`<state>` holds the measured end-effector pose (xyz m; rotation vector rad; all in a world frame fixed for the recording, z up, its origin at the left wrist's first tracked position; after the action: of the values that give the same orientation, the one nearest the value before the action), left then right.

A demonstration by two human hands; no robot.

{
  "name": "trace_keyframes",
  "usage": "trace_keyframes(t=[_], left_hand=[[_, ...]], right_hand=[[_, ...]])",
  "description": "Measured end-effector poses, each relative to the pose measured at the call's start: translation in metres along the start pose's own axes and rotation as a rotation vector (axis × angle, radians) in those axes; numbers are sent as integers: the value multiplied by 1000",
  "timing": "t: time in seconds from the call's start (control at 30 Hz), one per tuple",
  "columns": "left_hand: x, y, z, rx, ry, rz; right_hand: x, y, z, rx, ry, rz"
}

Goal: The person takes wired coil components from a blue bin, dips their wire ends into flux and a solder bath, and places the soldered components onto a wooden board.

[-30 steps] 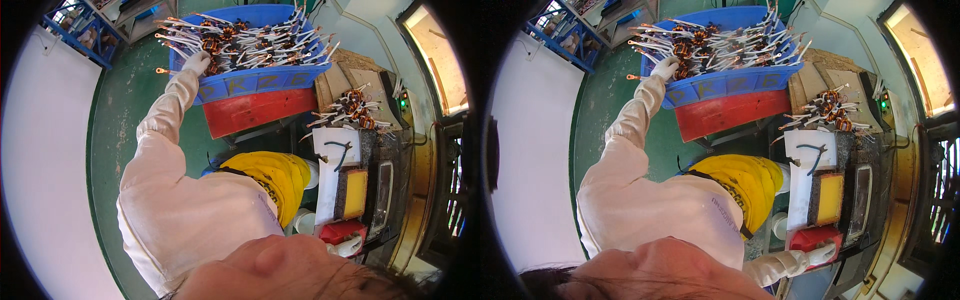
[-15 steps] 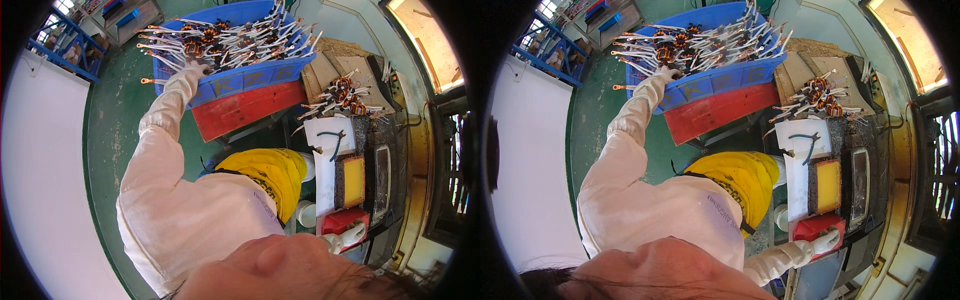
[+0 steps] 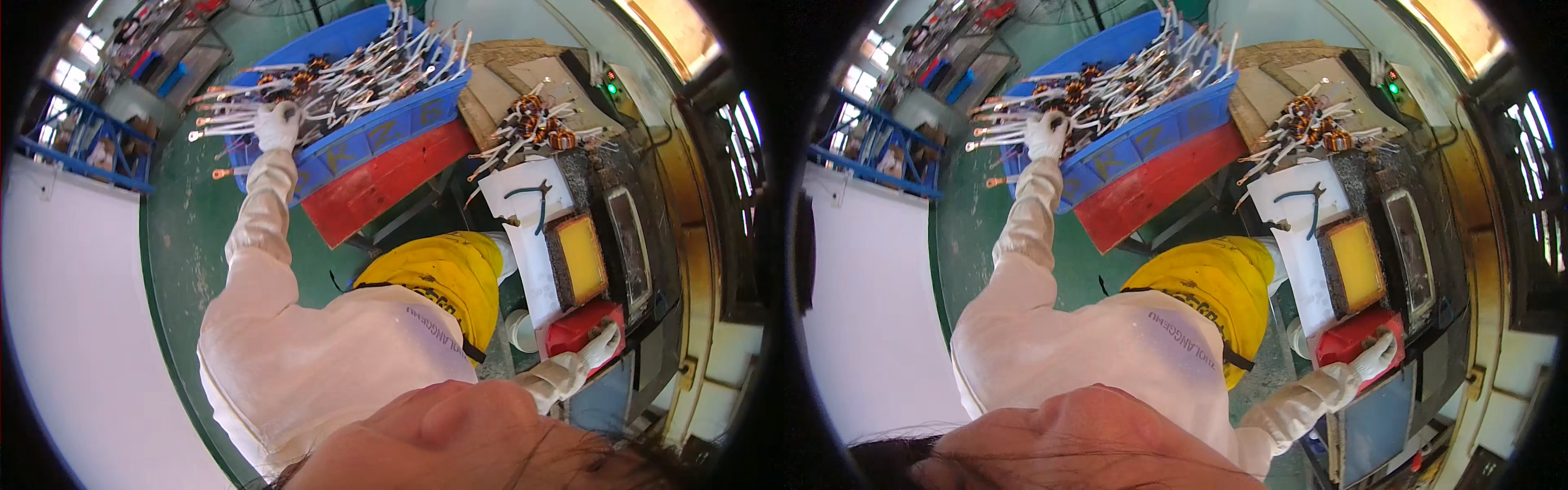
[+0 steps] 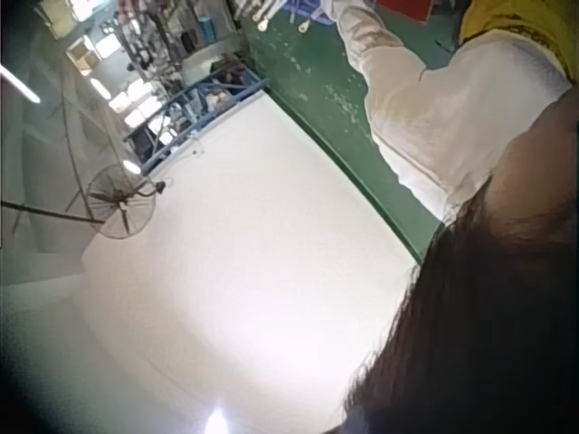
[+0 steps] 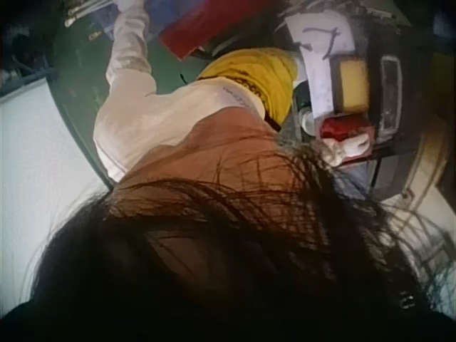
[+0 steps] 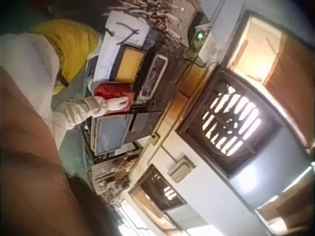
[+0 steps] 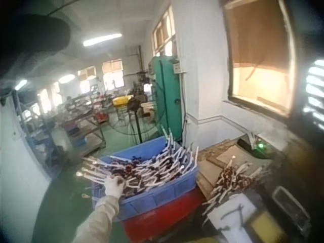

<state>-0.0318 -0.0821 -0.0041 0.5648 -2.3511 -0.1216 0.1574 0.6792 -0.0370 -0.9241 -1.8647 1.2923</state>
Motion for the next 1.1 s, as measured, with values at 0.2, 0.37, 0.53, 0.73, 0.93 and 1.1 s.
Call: trace_keyframes(t=[0.2, 0.37, 0.53, 0.73, 0.93, 1.1], left_hand=[[22, 57, -64, -247, 137, 169], [11, 152, -141, -251, 61, 694], [-46, 229, -147, -209, -82, 1062], [-95, 275, -155, -969, -73, 1131], [-136, 304, -150, -1017, -304, 1364], [-172, 316, -160, -966, -321, 1475]], right_hand=[[-5, -45, -3, 69, -109, -117], [-100, -174, 57, 264, -236, -348], [-207, -271, 120, -80, -601, -1027], [-203, -191, 162, -432, -675, -1093], [-207, -137, 126, -214, -778, -518], [-214, -99, 122, -194, -806, -688]])
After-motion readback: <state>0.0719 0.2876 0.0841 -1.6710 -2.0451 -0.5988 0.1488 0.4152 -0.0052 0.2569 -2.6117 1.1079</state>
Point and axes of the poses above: each hand's wrist, its own x-axis towards the middle knuckle, its own z-axis out of the palm, y = z × x, the point moved 2 cm from there along x, towards the middle knuckle, and after that the axes turned 2 degrees about x, right-handed, at the moved point
